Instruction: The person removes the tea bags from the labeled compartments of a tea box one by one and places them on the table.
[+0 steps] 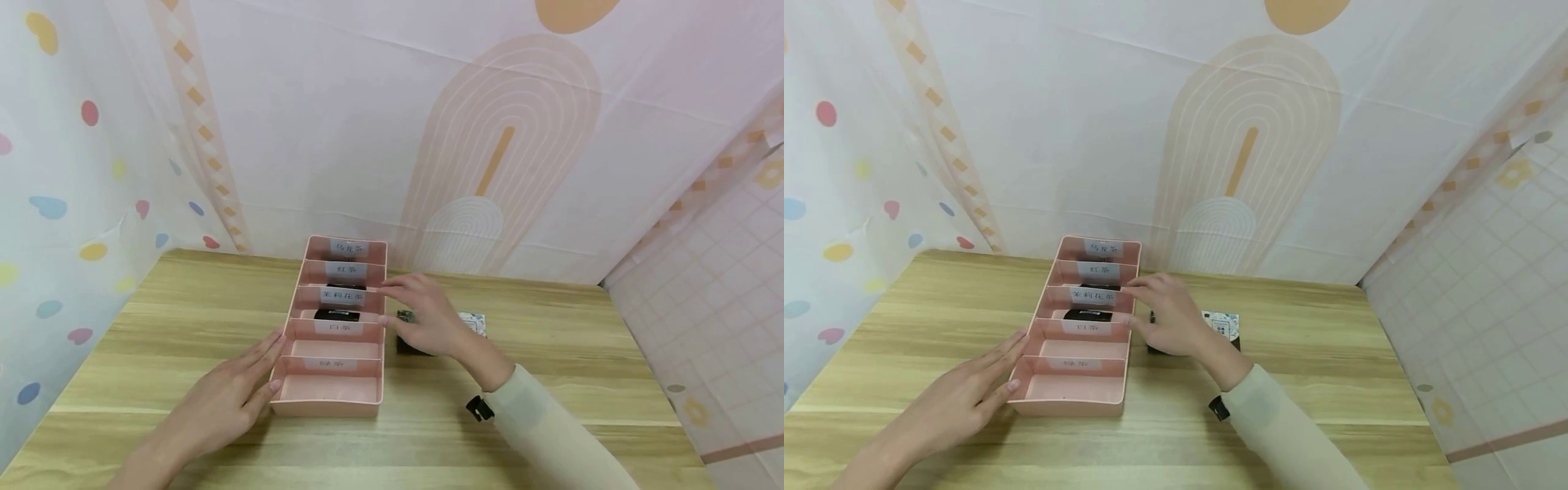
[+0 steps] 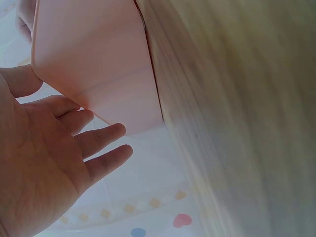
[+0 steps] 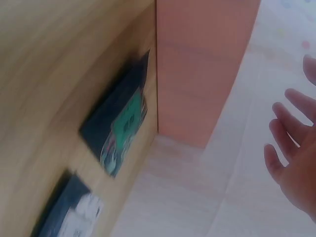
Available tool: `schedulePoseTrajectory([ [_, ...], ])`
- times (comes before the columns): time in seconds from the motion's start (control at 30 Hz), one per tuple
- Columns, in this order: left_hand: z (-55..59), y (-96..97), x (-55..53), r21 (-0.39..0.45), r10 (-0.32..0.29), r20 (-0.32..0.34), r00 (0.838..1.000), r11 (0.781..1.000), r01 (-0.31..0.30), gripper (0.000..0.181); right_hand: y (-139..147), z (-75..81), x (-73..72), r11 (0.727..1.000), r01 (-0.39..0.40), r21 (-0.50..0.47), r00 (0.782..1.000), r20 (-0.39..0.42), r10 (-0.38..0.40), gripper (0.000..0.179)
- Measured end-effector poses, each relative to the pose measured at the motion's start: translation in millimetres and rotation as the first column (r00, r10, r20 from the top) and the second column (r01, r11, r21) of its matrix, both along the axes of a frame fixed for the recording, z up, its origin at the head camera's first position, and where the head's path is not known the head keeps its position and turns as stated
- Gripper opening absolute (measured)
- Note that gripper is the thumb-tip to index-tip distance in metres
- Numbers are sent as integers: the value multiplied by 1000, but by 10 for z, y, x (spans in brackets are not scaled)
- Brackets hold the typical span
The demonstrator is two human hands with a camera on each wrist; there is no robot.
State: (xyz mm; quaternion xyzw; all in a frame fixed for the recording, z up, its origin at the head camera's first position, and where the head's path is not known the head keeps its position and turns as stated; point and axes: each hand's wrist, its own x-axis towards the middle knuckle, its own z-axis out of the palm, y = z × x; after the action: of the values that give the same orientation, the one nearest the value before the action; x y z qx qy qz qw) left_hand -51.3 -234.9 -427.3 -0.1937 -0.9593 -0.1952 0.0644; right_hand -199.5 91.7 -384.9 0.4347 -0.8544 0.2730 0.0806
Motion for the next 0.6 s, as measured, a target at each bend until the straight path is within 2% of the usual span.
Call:
schedulePoseTrajectory([
  [0.17,6,8,0,3,0,-3,1000,1000,0,67,-141,-36,15,998,-9,60,1000,20,8,47],
  [0.37,1,0,-7,-2,-1,2,1000,1000,1,67,-316,-123,-5,994,-57,95,997,50,52,43],
  [0.6,-8,-9,-17,-4,0,6,1000,1000,0,67,-478,-218,-13,985,-35,170,993,115,15,44],
])
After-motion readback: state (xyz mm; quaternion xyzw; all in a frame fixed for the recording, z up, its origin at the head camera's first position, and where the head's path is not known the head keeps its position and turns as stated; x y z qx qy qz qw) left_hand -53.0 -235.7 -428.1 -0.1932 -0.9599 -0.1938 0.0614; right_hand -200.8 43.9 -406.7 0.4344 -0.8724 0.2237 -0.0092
